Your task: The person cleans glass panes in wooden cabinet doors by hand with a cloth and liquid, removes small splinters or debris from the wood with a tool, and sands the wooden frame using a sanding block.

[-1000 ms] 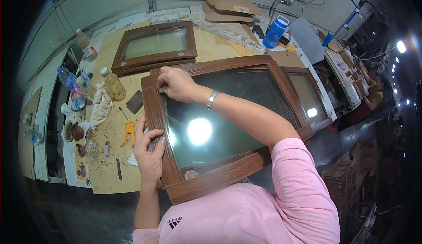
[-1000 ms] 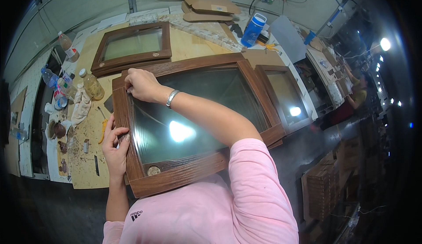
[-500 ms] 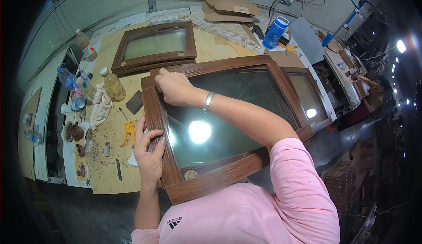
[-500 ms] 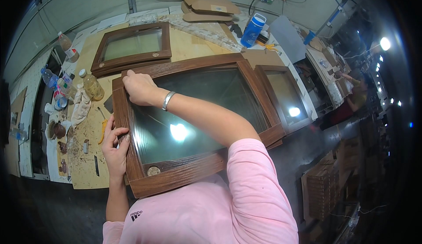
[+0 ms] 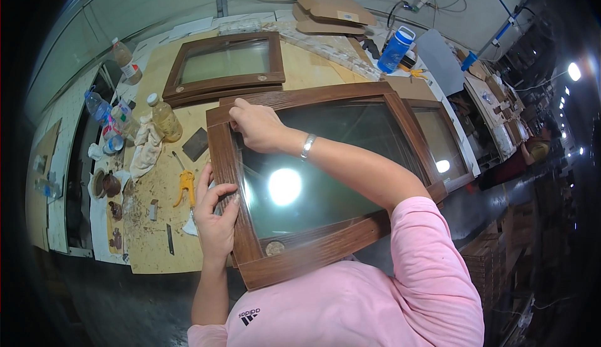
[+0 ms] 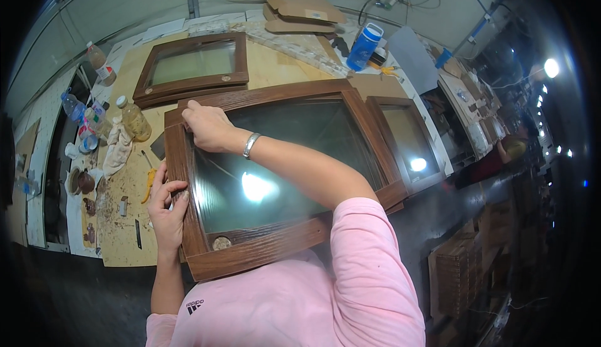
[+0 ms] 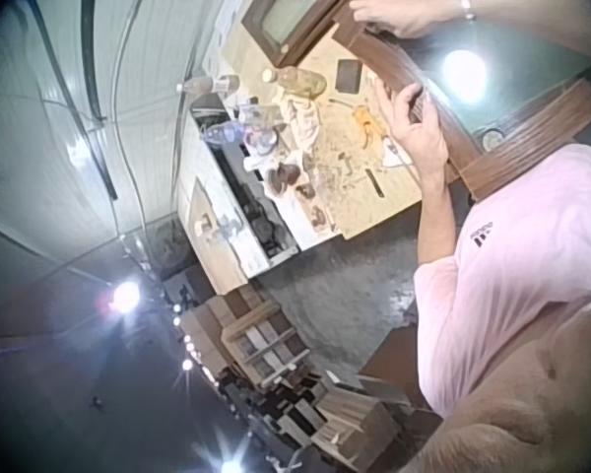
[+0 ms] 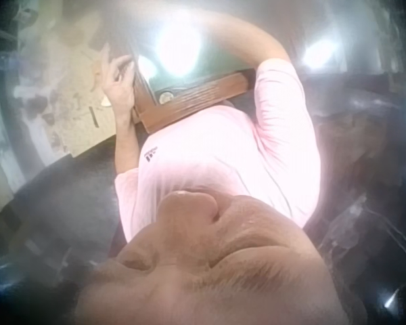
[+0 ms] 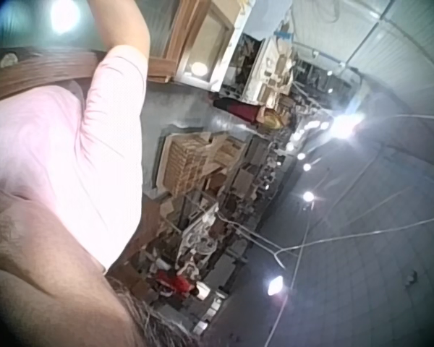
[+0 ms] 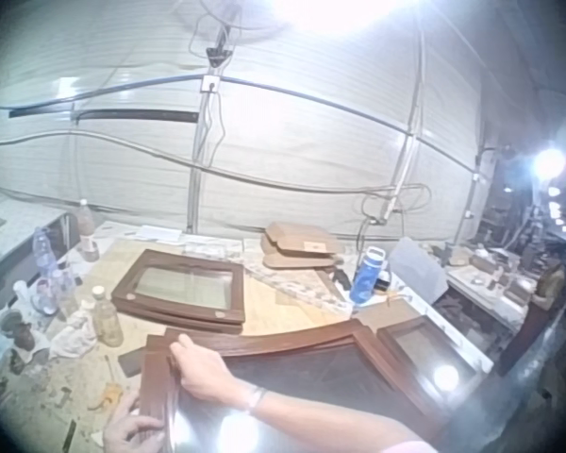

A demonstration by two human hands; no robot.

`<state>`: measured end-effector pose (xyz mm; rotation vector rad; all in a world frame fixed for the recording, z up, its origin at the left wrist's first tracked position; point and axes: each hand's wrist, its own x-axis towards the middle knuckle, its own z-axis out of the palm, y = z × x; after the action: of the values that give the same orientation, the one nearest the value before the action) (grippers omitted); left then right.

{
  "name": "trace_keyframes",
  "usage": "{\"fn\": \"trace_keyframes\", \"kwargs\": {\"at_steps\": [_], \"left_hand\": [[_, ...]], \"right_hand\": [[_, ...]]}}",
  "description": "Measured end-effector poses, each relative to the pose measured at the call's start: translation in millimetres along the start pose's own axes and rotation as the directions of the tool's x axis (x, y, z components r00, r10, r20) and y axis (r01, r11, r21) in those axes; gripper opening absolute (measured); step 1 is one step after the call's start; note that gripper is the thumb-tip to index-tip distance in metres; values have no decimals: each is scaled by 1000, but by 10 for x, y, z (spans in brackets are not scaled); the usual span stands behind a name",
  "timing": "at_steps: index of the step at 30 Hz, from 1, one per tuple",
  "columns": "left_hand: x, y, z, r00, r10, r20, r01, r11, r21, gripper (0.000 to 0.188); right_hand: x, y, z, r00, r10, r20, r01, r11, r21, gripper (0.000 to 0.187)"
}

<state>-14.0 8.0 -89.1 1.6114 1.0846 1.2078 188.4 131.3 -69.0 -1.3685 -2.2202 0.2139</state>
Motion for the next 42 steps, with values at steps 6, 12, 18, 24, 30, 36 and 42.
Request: {"fn": "trace_keyframes", "kwargs": {"at_steps": [6,12,18,24,30,36,42], "left_hand": [[-5,3,0,1000,14,-3,-14,1000,12,16],[-8,4,8,1000,31,-3,-31,999,40,15],[-26,-10,-5,1000,-23,-17,24,1000,15,16],[1,-3,5,1000,-1,-8,2,1000,14,17],[-8,-3,3,1000,-4,-8,4,1000,15,16],[-8,15,6,1000,4,-20,-4,1000,21,15],[-4,33,16,1000,9,-14,-8,1000,22,14]], "right_hand": [[-42,-9,-47,999,34,-14,-31,986,164,7],[-136,-55,-105,995,4,-97,21,967,255,12],[-125,-107,-325,976,-11,-217,87,933,349,12],[-115,6,-218,990,-12,-142,40,980,196,10],[-27,3,-60,992,5,-124,12,990,138,11],[15,46,-74,996,41,-78,-26,982,189,10],[46,72,-82,997,46,-60,-33,979,200,11]]}}
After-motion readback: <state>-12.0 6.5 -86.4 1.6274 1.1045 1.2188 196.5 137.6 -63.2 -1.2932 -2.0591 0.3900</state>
